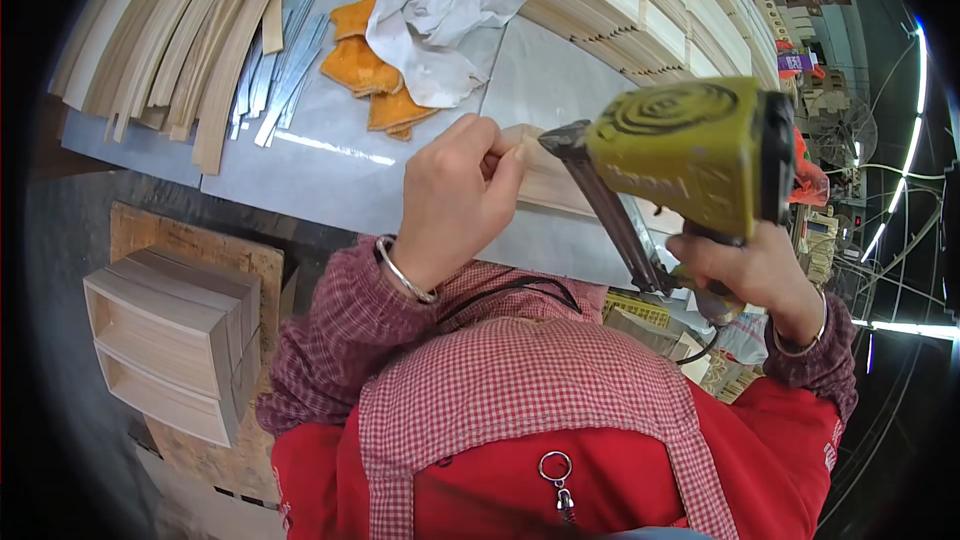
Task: Apply glue and use a pneumatic nailer to assemble components into wooden boxes.
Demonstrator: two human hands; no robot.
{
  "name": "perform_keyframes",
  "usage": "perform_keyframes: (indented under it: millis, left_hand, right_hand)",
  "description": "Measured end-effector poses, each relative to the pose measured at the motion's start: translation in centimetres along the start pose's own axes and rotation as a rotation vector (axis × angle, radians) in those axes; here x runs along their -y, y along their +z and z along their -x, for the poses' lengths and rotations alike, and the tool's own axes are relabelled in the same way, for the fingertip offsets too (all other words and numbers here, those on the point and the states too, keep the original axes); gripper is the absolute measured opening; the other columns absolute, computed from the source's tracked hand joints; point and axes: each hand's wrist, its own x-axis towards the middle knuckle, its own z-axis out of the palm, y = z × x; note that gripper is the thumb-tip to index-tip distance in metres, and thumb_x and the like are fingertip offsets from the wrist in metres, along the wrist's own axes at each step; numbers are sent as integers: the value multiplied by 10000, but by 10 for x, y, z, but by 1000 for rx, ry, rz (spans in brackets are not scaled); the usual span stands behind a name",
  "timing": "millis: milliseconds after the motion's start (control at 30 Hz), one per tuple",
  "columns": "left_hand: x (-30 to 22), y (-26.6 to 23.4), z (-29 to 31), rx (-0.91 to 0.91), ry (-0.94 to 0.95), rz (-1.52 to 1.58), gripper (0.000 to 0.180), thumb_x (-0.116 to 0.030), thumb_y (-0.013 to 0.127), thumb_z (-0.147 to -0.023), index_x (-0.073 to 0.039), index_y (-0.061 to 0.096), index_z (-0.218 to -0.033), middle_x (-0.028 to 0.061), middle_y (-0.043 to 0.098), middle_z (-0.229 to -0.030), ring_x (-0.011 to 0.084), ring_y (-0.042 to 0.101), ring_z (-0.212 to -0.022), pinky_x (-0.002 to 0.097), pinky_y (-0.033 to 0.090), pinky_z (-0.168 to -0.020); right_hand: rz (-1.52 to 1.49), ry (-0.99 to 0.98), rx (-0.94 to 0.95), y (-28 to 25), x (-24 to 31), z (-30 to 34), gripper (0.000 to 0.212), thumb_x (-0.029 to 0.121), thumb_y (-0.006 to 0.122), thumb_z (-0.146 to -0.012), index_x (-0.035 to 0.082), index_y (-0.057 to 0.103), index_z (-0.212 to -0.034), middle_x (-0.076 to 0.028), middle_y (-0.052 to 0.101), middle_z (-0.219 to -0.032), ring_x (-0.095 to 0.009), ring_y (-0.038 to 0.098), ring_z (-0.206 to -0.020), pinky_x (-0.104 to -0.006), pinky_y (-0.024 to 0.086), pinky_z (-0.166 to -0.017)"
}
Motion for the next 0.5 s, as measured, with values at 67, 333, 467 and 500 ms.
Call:
perform_keyframes:
  millis: [67,333,467,500]
  left_hand:
    - [0,-5,-3,65,-73,66,86,-34,637,-774,-13,568,-727,33,532,-648,127,449,-539,243,383,-507]
    - [14,-5,-12,126,-112,247,108,-85,642,-741,-18,601,-666,18,543,-556,107,425,-469,247,352,-462]
    - [14,-5,-12,143,-134,232,108,-90,645,-743,-13,616,-674,19,539,-539,103,418,-465,244,346,-456]
    - [14,-5,-12,141,-135,232,108,-90,645,-743,-13,616,-674,19,539,-539,103,418,-465,244,346,-456]
  right_hand:
    - [46,-57,17,2,-6,7,410,58,701,-700,21,549,-1079,-61,624,-849,-166,579,-700,-280,467,-633]
    - [242,-421,98,8,-31,6,429,57,714,-688,24,572,-1091,-73,636,-991,-195,585,-841,-306,471,-756]
    - [123,-351,85,12,-26,5,421,52,715,-684,25,579,-1081,-81,638,-986,-198,589,-826,-302,471,-739]
    - [125,-351,87,13,-25,5,421,52,715,-684,25,579,-1081,-81,638,-986,-198,589,-826,-302,471,-739]
